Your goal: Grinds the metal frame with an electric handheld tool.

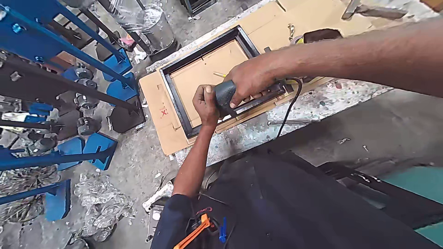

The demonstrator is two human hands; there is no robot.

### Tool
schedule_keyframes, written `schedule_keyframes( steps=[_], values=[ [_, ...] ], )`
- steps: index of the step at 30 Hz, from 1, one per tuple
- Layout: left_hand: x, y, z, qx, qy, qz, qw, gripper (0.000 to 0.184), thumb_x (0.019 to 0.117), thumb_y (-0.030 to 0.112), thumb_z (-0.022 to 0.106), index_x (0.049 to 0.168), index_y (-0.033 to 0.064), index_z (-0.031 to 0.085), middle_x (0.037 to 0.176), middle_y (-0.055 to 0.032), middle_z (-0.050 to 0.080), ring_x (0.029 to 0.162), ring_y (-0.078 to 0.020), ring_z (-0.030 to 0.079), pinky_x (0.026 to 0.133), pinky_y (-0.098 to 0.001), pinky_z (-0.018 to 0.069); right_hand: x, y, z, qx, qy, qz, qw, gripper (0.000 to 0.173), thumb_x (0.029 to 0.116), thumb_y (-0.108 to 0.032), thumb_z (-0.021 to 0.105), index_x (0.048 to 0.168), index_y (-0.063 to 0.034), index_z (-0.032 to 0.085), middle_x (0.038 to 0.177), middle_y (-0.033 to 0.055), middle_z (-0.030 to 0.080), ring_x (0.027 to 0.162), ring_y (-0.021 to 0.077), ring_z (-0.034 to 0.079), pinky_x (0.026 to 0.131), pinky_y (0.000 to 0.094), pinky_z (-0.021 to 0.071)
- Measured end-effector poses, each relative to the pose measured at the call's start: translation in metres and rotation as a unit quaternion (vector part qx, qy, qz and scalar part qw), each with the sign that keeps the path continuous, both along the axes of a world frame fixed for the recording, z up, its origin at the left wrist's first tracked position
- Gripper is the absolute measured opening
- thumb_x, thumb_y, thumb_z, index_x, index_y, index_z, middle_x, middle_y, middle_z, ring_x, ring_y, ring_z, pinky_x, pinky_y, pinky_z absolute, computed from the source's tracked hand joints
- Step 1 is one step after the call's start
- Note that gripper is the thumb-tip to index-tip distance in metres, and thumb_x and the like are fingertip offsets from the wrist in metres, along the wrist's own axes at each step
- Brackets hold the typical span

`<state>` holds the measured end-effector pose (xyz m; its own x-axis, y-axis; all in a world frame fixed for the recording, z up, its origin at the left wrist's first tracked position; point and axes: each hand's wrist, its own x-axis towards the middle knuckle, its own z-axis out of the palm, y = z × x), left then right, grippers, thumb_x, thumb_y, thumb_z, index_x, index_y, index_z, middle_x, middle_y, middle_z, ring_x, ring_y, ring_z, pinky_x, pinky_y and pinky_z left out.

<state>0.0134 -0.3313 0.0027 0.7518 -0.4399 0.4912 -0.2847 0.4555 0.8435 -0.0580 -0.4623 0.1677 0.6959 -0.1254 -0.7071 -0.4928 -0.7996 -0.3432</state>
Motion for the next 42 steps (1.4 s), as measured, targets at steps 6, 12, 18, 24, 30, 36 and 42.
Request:
schedule_keyframes(
  steps=[6,12,18,24,30,36,42],
  values=[
    [-0.002,-0.002,-0.002,0.0,0.002,-0.001,1.0,0.044,0.1053,0.045,0.048,0.085,0.0084,0.061,0.072,-0.0009,0.063,0.066,-0.0111,0.064,0.064,-0.0319,0.0574,-0.002,-0.003,-0.005,0.014,-0.004,-0.011,1.0,0.032,0.0923,-0.04,0.078,0.103,-0.0115,0.07,0.066,0.0072,0.065,0.047,0.0169,0.056,0.047,0.0347,0.0492],
    [-0.002,-0.002,-0.004,0.003,0.018,-0.003,1.0,0.044,0.1042,0.045,0.05,0.087,0.0076,0.063,0.073,-0.0013,0.066,0.068,-0.0115,0.066,0.066,-0.0325,0.0589,-0.002,-0.004,-0.009,0.038,-0.008,-0.008,0.999,0.031,0.0928,-0.037,0.078,0.109,-0.0109,0.069,0.07,0.0078,0.068,0.048,0.0177,0.057,0.047,0.0359,0.0495],
    [-0.003,-0.002,-0.006,0.006,0.031,-0.007,0.999,0.044,0.1036,0.047,0.05,0.087,0.0075,0.063,0.074,-0.0021,0.066,0.069,-0.0123,0.066,0.066,-0.0328,0.0586,-0.001,-0.006,-0.014,0.031,-0.005,-0.004,0.999,0.031,0.0935,-0.038,0.077,0.106,-0.0102,0.069,0.068,0.0077,0.067,0.047,0.018,0.057,0.047,0.0359,0.05],
    [-0.004,-0.001,-0.007,0.015,0.033,-0.008,0.999,0.042,0.1041,0.043,0.049,0.088,0.0064,0.064,0.075,-0.0028,0.066,0.069,-0.0124,0.066,0.067,-0.0329,0.0589,-0.001,-0.004,-0.014,0.022,0.004,-0.006,1.0,0.032,0.0935,-0.037,0.077,0.109,-0.0114,0.069,0.07,0.0071,0.067,0.049,0.0176,0.057,0.048,0.0358,0.0502],
    [-0.003,-0.002,-0.008,0.006,0.029,-0.007,1.0,0.041,0.1049,0.042,0.048,0.087,0.0072,0.063,0.074,-0.0018,0.066,0.068,-0.0113,0.066,0.065,-0.0317,0.0586,0.0,-0.005,-0.016,0.028,0.003,-0.005,1.0,0.032,0.0938,-0.039,0.076,0.109,-0.0115,0.069,0.072,0.0075,0.068,0.05,0.0181,0.059,0.049,0.0364,0.0511],
    [-0.012,0.012,-0.018,0.075,0.014,0.023,0.997,0.052,0.1022,0.063,0.045,0.098,0.0142,0.064,0.081,-0.0012,0.064,0.068,-0.0108,0.062,0.059,-0.0314,0.0562,-0.029,0.0,-0.02,-0.197,-0.225,0.164,0.94,0.067,0.0845,-0.048,0.08,0.14,-0.0208,0.055,0.087,0.011,0.067,0.077,0.0343,0.068,0.063,0.0561,0.0545],
    [-0.01,0.002,-0.02,0.056,0.07,0.068,0.994,0.06,0.0958,0.066,0.054,0.09,0.0091,0.069,0.073,-0.0039,0.067,0.062,-0.0145,0.064,0.057,-0.0354,0.0571,-0.035,0.013,-0.023,-0.251,-0.241,0.156,0.924,0.043,0.0836,-0.04,0.079,0.121,-0.0287,0.064,0.071,-0.0008,0.064,0.062,0.0216,0.065,0.051,0.0439,0.0512]
  ],
)
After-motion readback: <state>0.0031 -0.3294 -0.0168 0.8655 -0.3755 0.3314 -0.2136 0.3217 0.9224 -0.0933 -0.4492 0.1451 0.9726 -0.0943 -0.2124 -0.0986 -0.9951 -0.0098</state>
